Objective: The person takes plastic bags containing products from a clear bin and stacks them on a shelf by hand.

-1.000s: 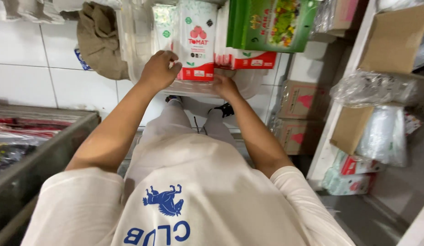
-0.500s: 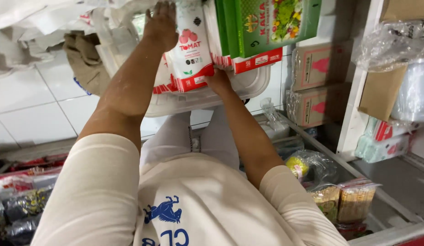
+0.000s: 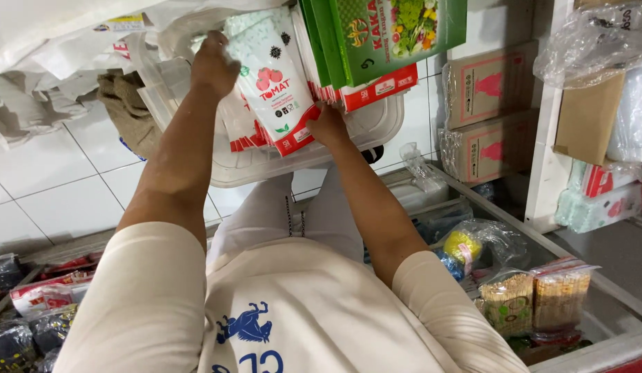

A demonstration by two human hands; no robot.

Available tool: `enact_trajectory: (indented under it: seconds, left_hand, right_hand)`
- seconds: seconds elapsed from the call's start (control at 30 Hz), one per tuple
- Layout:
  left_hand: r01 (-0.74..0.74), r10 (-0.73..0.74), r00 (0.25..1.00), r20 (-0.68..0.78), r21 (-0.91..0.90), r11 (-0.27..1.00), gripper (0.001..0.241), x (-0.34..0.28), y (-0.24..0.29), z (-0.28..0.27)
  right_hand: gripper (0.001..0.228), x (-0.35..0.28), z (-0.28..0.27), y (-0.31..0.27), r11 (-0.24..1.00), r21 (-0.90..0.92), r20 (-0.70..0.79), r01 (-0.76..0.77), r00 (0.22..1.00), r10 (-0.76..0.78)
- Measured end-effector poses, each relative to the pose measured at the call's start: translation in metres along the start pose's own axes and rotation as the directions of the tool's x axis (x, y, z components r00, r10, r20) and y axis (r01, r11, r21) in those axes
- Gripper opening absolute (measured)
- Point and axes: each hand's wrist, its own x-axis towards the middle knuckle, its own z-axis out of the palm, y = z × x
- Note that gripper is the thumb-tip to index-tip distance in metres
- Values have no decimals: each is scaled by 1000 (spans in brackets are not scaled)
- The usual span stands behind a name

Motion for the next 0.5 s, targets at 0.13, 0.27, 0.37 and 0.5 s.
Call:
enact_trajectory:
  seconds: [0.13,0.27,0.37,0.5]
  left_hand:
    - [-43,-10,986,-164,-314,948,31,-17,-10,9]
    - [-130,28,961,-275,-360,924,23,-55,7,-8]
    - [-22,-121,955,-270,-472,881,28,-92,25,-60]
    - [-70,-184,954,-236,-774,629,32,-162,65,-159]
  right_hand:
    - [49,-7,-11,-10,945,327,63,-12,998,-9]
    - [38,-28,-39,-27,780,542,514,-311,858,-15]
    - [34,-58,-62,-50,717,657,565,-232,782,-264]
    - [34,-125,-105,-74,601,794,495,-89,668,-555]
